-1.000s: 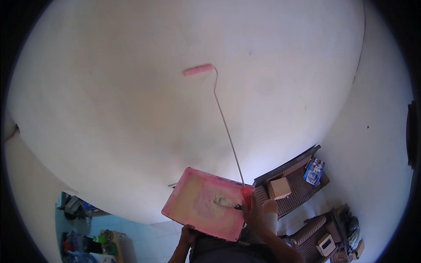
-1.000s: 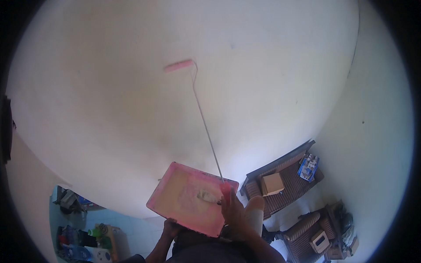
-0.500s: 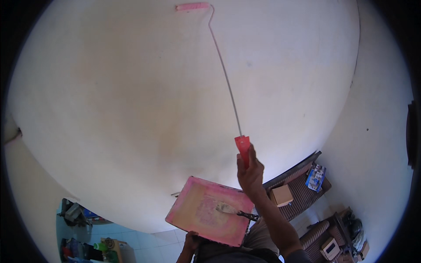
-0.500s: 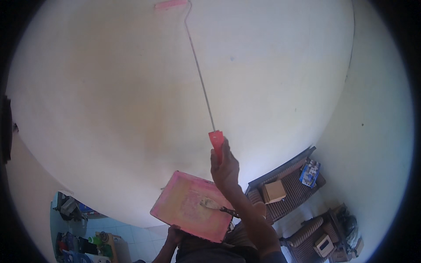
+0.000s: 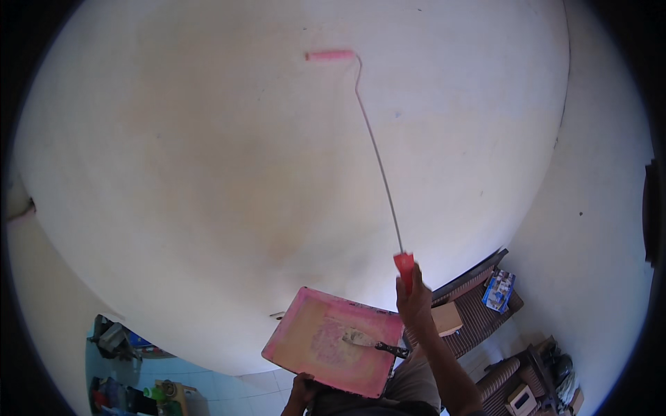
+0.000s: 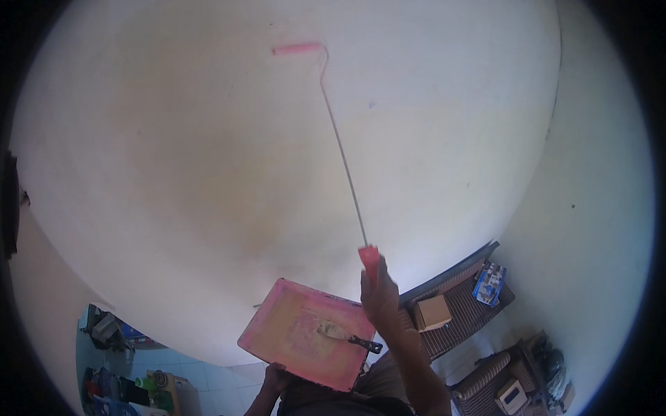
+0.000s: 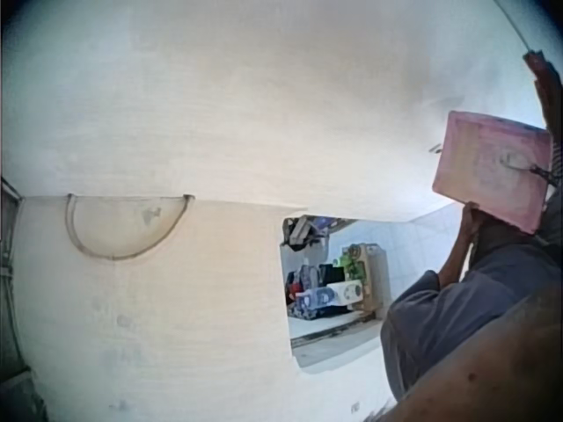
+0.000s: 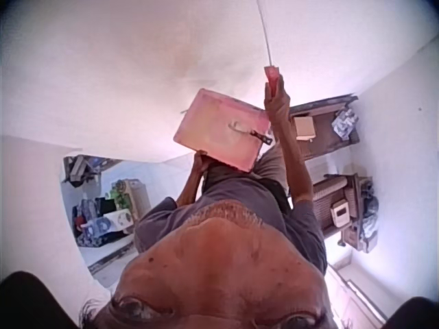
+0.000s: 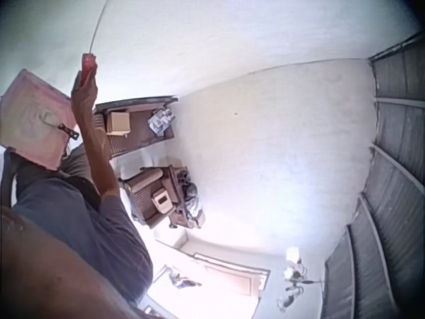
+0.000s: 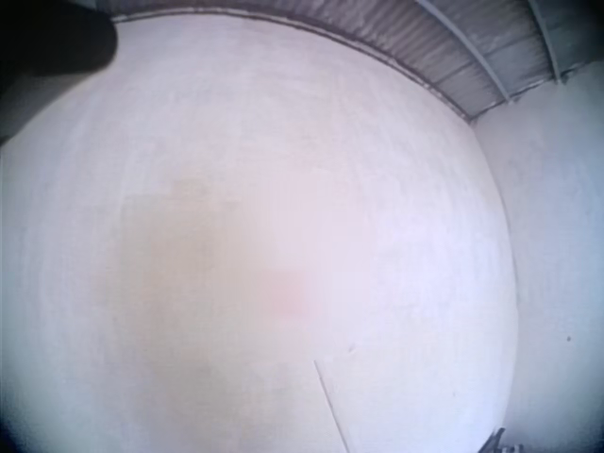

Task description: The person paints a ceiling by dipping a roller into a tray of pink paint and rolling it across the surface while standing on a ladder.

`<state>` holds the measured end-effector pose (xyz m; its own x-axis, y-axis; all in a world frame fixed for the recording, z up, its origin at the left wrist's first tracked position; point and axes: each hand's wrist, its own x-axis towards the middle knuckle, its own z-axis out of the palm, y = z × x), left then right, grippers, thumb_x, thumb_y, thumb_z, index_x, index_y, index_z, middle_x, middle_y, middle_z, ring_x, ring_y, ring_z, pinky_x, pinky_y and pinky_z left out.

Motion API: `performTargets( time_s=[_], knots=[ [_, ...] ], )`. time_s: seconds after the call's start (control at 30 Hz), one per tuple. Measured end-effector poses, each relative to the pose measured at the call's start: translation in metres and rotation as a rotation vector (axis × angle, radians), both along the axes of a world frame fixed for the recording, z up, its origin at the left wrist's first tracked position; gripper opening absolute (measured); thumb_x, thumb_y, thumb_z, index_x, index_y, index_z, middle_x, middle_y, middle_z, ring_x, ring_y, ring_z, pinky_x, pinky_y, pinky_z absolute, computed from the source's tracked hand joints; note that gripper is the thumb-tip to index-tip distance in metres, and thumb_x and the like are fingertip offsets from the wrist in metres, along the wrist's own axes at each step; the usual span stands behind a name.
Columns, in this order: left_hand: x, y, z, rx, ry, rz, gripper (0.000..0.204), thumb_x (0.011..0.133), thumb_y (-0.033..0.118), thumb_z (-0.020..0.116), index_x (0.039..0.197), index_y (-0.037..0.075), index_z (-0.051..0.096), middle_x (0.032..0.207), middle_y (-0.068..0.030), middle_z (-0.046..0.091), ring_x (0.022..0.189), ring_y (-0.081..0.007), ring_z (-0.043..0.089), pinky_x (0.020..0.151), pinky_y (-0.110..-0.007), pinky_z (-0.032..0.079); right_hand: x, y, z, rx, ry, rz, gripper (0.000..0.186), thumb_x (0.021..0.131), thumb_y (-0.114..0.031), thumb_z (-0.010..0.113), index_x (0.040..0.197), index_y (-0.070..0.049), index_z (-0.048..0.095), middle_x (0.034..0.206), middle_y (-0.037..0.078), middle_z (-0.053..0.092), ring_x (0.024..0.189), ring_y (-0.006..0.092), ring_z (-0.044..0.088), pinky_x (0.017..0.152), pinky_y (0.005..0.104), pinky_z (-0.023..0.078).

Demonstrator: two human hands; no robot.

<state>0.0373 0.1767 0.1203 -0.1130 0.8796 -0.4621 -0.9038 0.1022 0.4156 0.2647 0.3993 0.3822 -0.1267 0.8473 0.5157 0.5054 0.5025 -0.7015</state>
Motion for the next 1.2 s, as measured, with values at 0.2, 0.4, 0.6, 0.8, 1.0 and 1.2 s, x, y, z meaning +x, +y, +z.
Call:
performTargets(
  time_s=[0.2,0.4,0.6,0.8,1.0,1.2],
  knots=[
    [-0.016,-0.006,-0.032,0.000,-0.078,-0.024,0.055,0.062,0.012,0.055,0.114,-0.002,0.042,0.106,-0.0173,0.051,0.103,-0.0344,0.051,0.094,-0.050,0.042,0.001,-0.005,-0.006,0.103,0.042,-0.014,0.043,0.088,-0.017,0.052,0.123,0.004,0.039,0.090,0.029,0.058,0.080,0.0463,0.058,0.062,0.0453,0.049],
    [-0.006,0.003,-0.010,-0.028,-0.072,0.010,0.034,0.062,0.008,0.056,0.094,0.002,0.052,0.088,-0.0097,0.056,0.094,-0.0282,0.054,0.094,-0.050,0.041,-0.003,0.045,0.057,0.200,0.107,-0.028,0.043,0.088,-0.017,0.053,0.123,0.004,0.040,0.082,0.030,0.059,0.073,0.0461,0.060,0.059,0.0441,0.050],
    [-0.007,0.001,-0.019,0.008,-0.063,-0.002,0.046,0.061,0.010,0.057,0.105,0.001,0.047,0.097,-0.0125,0.053,0.099,-0.0312,0.052,0.094,-0.051,0.041,0.014,0.021,0.007,0.067,0.013,-0.027,0.042,0.088,-0.016,0.051,0.125,-0.001,0.036,0.096,0.027,0.059,0.083,0.0462,0.058,0.064,0.0485,0.049],
    [-0.017,-0.001,-0.038,0.015,-0.054,-0.040,0.070,0.059,0.014,0.059,0.124,-0.002,0.037,0.116,-0.0199,0.048,0.111,-0.0380,0.046,0.097,-0.053,0.038,0.047,-0.036,-0.049,-0.099,-0.029,-0.023,0.042,0.088,-0.019,0.051,0.123,0.002,0.040,0.091,0.027,0.058,0.080,0.0462,0.057,0.063,0.0473,0.047],
    [-0.013,-0.002,-0.026,0.027,-0.050,-0.011,0.070,0.061,0.013,0.058,0.125,-0.002,0.037,0.116,-0.0200,0.048,0.110,-0.0383,0.047,0.096,-0.054,0.039,0.078,-0.032,-0.106,-0.050,-0.155,-0.076,0.044,0.087,-0.011,0.052,0.126,0.001,0.037,0.093,0.027,0.057,0.072,0.0428,0.057,0.058,0.0445,0.048],
    [-0.010,0.000,-0.016,0.048,-0.059,-0.023,0.062,0.062,0.011,0.056,0.121,-0.001,0.040,0.111,-0.0179,0.050,0.106,-0.0361,0.050,0.094,-0.053,0.041,0.080,0.027,-0.081,0.378,-0.066,-0.071,0.051,0.085,-0.009,0.058,0.127,0.007,0.033,0.088,0.028,0.058,0.063,0.0396,0.058,0.051,0.0433,0.047]
  ],
)
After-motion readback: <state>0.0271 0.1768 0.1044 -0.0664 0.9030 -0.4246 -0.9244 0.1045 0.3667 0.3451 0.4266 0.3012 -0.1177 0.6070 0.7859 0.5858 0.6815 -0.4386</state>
